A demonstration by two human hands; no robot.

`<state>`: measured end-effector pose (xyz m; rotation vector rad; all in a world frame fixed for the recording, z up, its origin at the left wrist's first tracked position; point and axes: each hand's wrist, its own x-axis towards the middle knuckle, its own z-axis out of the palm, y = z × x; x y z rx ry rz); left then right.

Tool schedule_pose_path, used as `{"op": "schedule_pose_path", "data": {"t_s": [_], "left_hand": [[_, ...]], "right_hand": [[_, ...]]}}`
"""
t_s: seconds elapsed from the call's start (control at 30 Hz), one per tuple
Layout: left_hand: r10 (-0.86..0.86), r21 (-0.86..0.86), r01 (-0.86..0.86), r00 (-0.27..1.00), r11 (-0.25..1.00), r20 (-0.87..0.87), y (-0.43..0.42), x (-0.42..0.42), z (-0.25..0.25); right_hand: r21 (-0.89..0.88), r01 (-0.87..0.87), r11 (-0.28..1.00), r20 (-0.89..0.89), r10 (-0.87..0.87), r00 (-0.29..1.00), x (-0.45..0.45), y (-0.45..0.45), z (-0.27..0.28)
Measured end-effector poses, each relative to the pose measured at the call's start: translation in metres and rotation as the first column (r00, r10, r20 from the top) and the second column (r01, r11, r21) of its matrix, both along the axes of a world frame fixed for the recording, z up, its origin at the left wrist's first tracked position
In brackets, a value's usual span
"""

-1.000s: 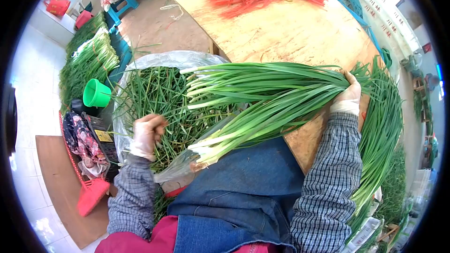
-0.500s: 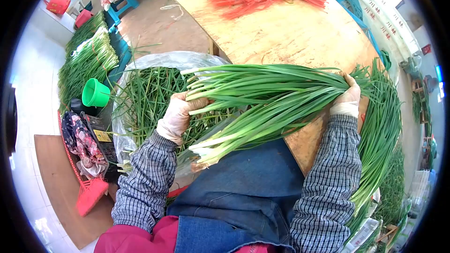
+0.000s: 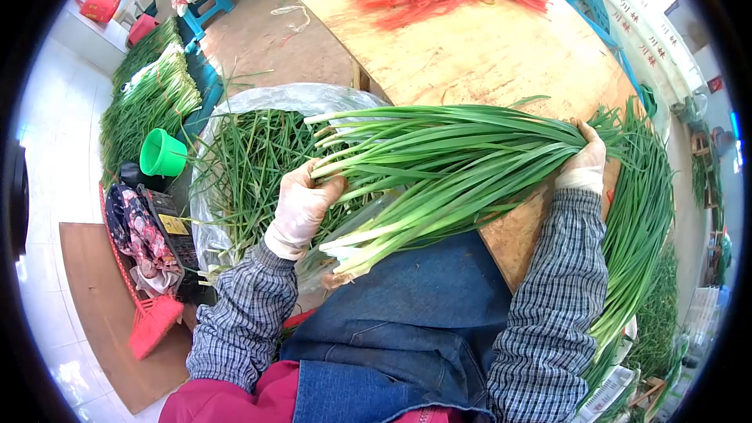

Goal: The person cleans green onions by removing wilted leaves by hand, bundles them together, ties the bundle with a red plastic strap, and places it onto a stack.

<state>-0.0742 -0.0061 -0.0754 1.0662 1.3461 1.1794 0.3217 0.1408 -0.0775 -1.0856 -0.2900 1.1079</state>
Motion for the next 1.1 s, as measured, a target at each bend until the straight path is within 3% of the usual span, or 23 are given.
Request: {"op": "schedule_pose_path", "data": {"t_s": [0.07, 0.13, 0.17, 0.2, 0.23, 0.27, 0.3, 0.33, 0.4, 0.43, 0.47, 0.5, 0.57, 0.67, 0.73, 0.8, 0.83, 0.87, 0.9, 0.93, 0.97, 1.0, 1.1], "left_hand": [[0.022, 0.079, 0.006, 0.936, 0.997, -0.350, 0.000, -0.007, -0.008], [0.073, 0.209, 0.034, 0.872, 0.977, -0.484, -0.003, -0.033, -0.015], [0.129, 0.120, -0.083, 0.881, 0.989, -0.456, -0.008, -0.047, -0.008], [0.229, 0.223, -0.115, 0.772, 0.968, -0.594, -0.013, -0.070, -0.017], [0.254, 0.245, -0.076, 0.426, 0.966, -0.868, -0.019, -0.101, -0.031], [0.246, 0.227, -0.131, 0.151, 0.965, -0.957, -0.027, -0.124, -0.039], [0.101, 0.123, -0.128, -0.172, 0.984, -0.980, -0.034, -0.139, -0.036], [0.227, 0.240, -0.017, -0.275, 0.971, -0.934, -0.040, -0.148, -0.037], [0.378, 0.417, 0.095, 0.275, 0.904, -0.884, -0.021, -0.124, -0.028], [0.255, 0.340, 0.066, 0.531, 0.938, -0.808, -0.012, -0.101, -0.016], [0.129, 0.266, 0.084, 0.710, 0.960, -0.692, 0.001, -0.083, -0.007], [0.032, 0.231, 0.131, 0.805, 0.964, -0.592, 0.012, -0.064, 0.007], [-0.031, 0.045, 0.040, 0.980, 0.998, -0.198, 0.036, -0.036, 0.017], [-0.039, 0.000, 0.039, 0.997, 0.999, 0.070, 0.056, -0.020, 0.008], [0.074, 0.178, -0.008, 0.926, 0.984, -0.370, 0.047, -0.028, 0.012], [0.329, 0.456, -0.066, 0.785, 0.888, -0.525, 0.032, -0.064, -0.011], [0.368, 0.434, -0.118, 0.747, 0.893, -0.554, 0.022, -0.096, -0.019], [0.534, 0.549, -0.179, 0.594, 0.817, -0.602, 0.011, -0.121, -0.024], [0.530, 0.528, -0.059, 0.176, 0.847, -0.830, -0.004, -0.154, -0.029], [0.164, 0.181, -0.189, -0.101, 0.965, -0.981, -0.020, -0.181, -0.031], [0.098, 0.164, -0.126, -0.418, 0.978, -0.903, -0.035, -0.183, -0.025], [0.015, 0.097, -0.168, -0.431, 0.981, -0.902, -0.041, -0.182, -0.024], [0.266, 0.307, 0.106, 0.288, 0.946, -0.920, -0.020, -0.130, -0.013]], "right_hand": [[0.003, -0.006, 1.000, 0.010, 0.006, 1.000, 0.006, 0.003, -0.005], [0.007, -0.013, 1.000, 0.008, 0.013, 1.000, 0.008, 0.004, -0.006], [0.009, -0.018, 1.000, 0.002, 0.017, 1.000, 0.009, 0.004, -0.006], [0.010, -0.021, 1.000, -0.006, 0.021, 1.000, 0.008, 0.003, -0.005], [0.010, -0.030, 1.000, 0.004, 0.030, 1.000, 0.008, 0.003, -0.004], [0.009, -0.039, 0.999, 0.014, 0.039, 0.999, 0.009, 0.003, -0.004], [0.006, -0.048, 0.999, 0.024, 0.048, 0.999, 0.010, 0.003, -0.005], [0.014, -0.058, 0.998, 0.025, 0.057, 0.998, 0.007, 0.003, -0.007], [0.029, -0.078, 0.997, 0.044, 0.077, 0.996, 0.013, 0.005, -0.007], [0.006, -0.065, 0.998, 0.044, 0.064, 0.997, 0.014, 0.005, -0.007], [-0.005, -0.048, 0.999, 0.060, 0.048, 0.997, 0.009, 0.003, -0.004], [-0.008, -0.046, 0.999, 0.062, 0.046, 0.997, 0.009, 0.003, -0.003], [-0.004, -0.052, 0.999, 0.051, 0.052, 0.997, 0.010, 0.002, -0.003], [0.015, -0.081, 0.997, 0.029, 0.080, 0.996, 0.005, -0.002, -0.001], [0.016, -0.089, 0.996, 0.044, 0.088, 0.995, 0.004, -0.002, 0.001], [0.016, -0.087, 0.996, 0.011, 0.086, 0.996, 0.002, -0.003, 0.003], [0.016, -0.086, 0.996, -0.008, 0.086, 0.996, 0.001, -0.004, 0.004], [0.010, -0.063, 0.998, -0.001, 0.063, 0.998, 0.000, -0.003, 0.003], [0.004, -0.041, 0.999, 0.008, 0.041, 0.999, 0.000, -0.001, 0.003], [-0.003, -0.019, 1.000, 0.017, 0.019, 1.000, -0.002, -0.002, 0.004], [-0.007, -0.021, 1.000, -0.013, 0.021, 1.000, -0.009, -0.005, 0.009], [0.003, -0.038, 0.999, -0.025, 0.038, 0.999, -0.007, -0.005, 0.006], [0.005, -0.061, 0.998, -0.011, 0.062, 0.998, -0.001, -0.002, 0.003]]}}
